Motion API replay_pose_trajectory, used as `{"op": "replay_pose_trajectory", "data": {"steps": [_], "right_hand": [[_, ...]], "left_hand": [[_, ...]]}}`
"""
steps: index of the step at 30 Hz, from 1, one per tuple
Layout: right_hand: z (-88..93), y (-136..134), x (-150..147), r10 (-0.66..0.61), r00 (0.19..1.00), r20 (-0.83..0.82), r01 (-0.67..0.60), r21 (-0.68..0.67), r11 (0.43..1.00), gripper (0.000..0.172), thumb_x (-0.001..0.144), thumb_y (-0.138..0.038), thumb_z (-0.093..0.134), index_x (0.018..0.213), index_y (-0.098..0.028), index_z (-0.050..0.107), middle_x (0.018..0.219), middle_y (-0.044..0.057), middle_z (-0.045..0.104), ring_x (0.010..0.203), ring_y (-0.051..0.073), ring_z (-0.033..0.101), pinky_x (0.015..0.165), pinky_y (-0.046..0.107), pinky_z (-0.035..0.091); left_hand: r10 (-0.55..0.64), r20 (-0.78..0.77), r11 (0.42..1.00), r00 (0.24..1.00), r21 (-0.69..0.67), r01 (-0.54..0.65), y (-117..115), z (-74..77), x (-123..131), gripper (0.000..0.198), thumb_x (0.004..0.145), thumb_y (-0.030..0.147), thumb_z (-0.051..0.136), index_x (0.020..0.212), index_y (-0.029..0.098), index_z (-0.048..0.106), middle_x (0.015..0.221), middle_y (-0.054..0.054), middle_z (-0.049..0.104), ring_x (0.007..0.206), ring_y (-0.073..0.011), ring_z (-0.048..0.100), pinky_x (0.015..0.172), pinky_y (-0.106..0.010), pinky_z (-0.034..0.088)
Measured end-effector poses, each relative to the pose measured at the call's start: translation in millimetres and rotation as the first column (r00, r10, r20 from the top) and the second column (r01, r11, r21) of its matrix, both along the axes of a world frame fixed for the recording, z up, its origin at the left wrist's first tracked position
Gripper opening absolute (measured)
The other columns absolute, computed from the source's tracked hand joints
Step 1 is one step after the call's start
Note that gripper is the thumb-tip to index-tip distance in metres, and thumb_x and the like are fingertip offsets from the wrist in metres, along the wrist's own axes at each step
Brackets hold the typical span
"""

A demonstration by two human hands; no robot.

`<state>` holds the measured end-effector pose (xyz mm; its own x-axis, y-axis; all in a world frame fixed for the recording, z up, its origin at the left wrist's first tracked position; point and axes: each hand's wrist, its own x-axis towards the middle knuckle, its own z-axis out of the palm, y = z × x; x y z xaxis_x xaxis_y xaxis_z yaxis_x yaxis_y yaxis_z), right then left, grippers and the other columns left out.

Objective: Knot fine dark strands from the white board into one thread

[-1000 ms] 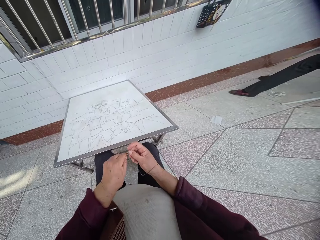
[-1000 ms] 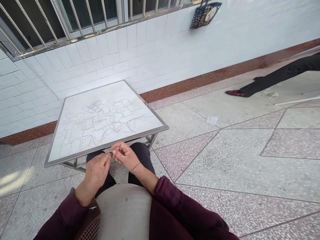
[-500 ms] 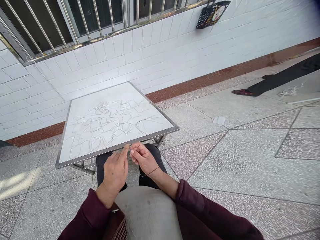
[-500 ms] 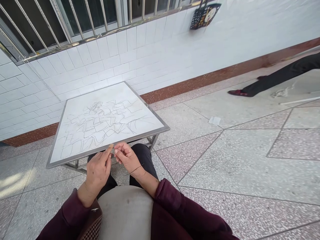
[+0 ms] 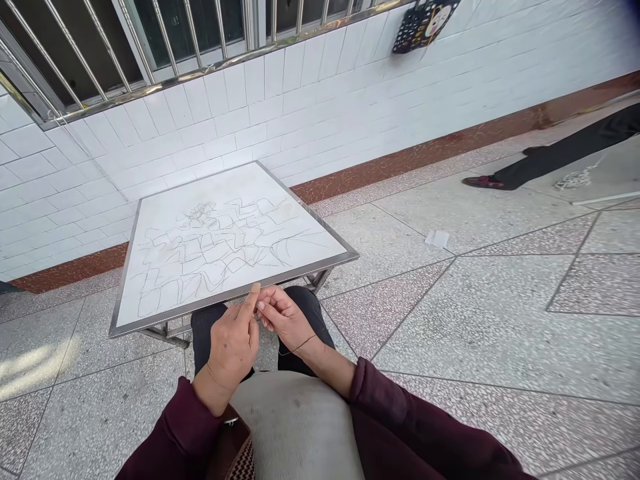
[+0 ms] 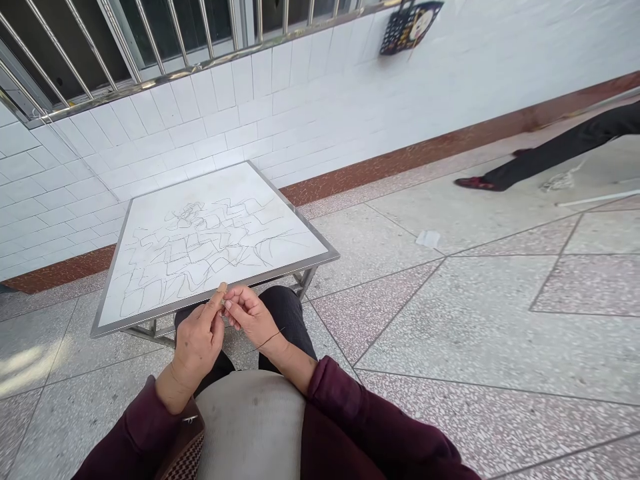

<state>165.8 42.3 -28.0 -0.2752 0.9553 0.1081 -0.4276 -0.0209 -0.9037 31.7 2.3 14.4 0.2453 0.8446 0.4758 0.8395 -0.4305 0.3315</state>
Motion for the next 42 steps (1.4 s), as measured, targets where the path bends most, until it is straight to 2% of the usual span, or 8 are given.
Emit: {"op": "replay_pose_trajectory", "data": {"steps": [5, 16, 21, 23, 26, 32, 38, 42], "right_hand": [[1.6, -1, 1, -0.008, 1.000, 0.030, 0.007, 0.019, 1.000, 0.026, 0.084, -0.044, 0.068, 0.092, -0.022, 0.057, 0.067, -0.005, 0.056, 0.048, 0.007, 0.043, 0.043, 0.019, 0.035], [0.3, -4, -9, -0.072, 0.997, -0.012, 0.071, -0.036, 0.997, 0.026, 0.080, -0.043, 0.071, 0.087, -0.023, 0.056, 0.061, -0.006, 0.055, 0.046, 0.007, 0.042, 0.041, 0.020, 0.033], [2.0, 1, -2, -0.193, 0.979, -0.072, 0.189, -0.056, 0.980, 0.024, 0.080, -0.040, 0.071, 0.088, -0.024, 0.055, 0.064, -0.006, 0.056, 0.047, 0.007, 0.043, 0.041, 0.019, 0.029], [3.8, 5, 2, -0.242, 0.964, -0.106, 0.237, -0.057, 0.970, 0.022, 0.081, -0.039, 0.070, 0.089, -0.024, 0.056, 0.065, -0.006, 0.056, 0.048, 0.007, 0.043, 0.042, 0.019, 0.028], [5.8, 8, 7, -0.261, 0.957, -0.129, 0.258, -0.041, 0.965, 0.021, 0.082, -0.039, 0.069, 0.091, -0.024, 0.057, 0.065, -0.006, 0.056, 0.050, 0.008, 0.045, 0.046, 0.021, 0.031], [5.8, 6, 3, -0.253, 0.964, -0.084, 0.258, 0.054, 0.965, 0.020, 0.083, -0.040, 0.068, 0.095, -0.025, 0.060, 0.066, -0.005, 0.057, 0.062, 0.012, 0.050, 0.060, 0.026, 0.040], [8.0, 7, 1, -0.251, 0.966, -0.062, 0.255, 0.062, 0.965, 0.018, 0.083, -0.039, 0.068, 0.093, -0.026, 0.060, 0.068, -0.004, 0.058, 0.066, 0.014, 0.053, 0.064, 0.027, 0.042], [10.1, 7, -2, -0.213, 0.975, -0.063, 0.217, 0.064, 0.974, 0.017, 0.082, -0.038, 0.070, 0.092, -0.026, 0.060, 0.069, -0.004, 0.060, 0.069, 0.014, 0.056, 0.069, 0.028, 0.045]], "left_hand": [[0.051, 0.114, 0.994, 0.992, -0.100, -0.040, -1, 1.1, 0, 0.055, 0.093, 0.013, 0.042, 0.146, 0.025, 0.041, 0.086, 0.000, 0.073, 0.072, -0.0137, 0.065, 0.071, -0.026, 0.053], [0.152, 0.074, 0.982, 0.986, -0.122, -0.142, 0, 3.7, 7, 0.049, 0.093, 0.016, 0.043, 0.141, 0.024, 0.050, 0.077, 0.000, 0.070, 0.068, -0.0150, 0.062, 0.066, -0.027, 0.047], [0.172, 0.267, 0.970, 0.948, -0.216, -0.116, 1, 5.0, -10, 0.055, 0.091, 0.016, 0.046, 0.145, 0.028, 0.043, 0.095, -0.002, 0.072, 0.083, -0.0167, 0.065, 0.078, -0.030, 0.048], [0.228, 0.453, 0.946, 0.862, -0.312, -0.086, 2, 3.3, -20, 0.057, 0.091, 0.021, 0.048, 0.147, 0.027, 0.039, 0.095, -0.002, 0.071, 0.085, -0.0170, 0.065, 0.079, -0.031, 0.049], [0.335, 0.711, 0.880, 0.618, -0.470, 0.064, 3, -2.6, -28, 0.059, 0.089, 0.032, 0.056, 0.143, 0.020, 0.039, 0.093, -0.005, 0.069, 0.083, -0.0178, 0.064, 0.070, -0.030, 0.052], [0.428, 0.825, 0.697, 0.370, -0.562, 0.445, -5, -8.6, -3, 0.059, 0.075, 0.037, 0.077, 0.124, 0.014, 0.052, 0.083, -0.005, 0.070, 0.077, -0.0170, 0.067, 0.064, -0.026, 0.052], [0.547, 0.835, 0.696, 0.063, -0.495, 0.520, -7, -6.5, 15, 0.067, 0.074, 0.029, 0.080, 0.132, 0.018, 0.046, 0.083, -0.003, 0.071, 0.074, -0.0137, 0.068, 0.069, -0.025, 0.052], [0.517, 0.855, 0.695, 0.030, -0.441, 0.568, -9, -6.8, 21, 0.062, 0.074, 0.026, 0.081, 0.127, 0.019, 0.050, 0.078, 0.000, 0.070, 0.074, -0.0134, 0.068, 0.069, -0.025, 0.052]]}}
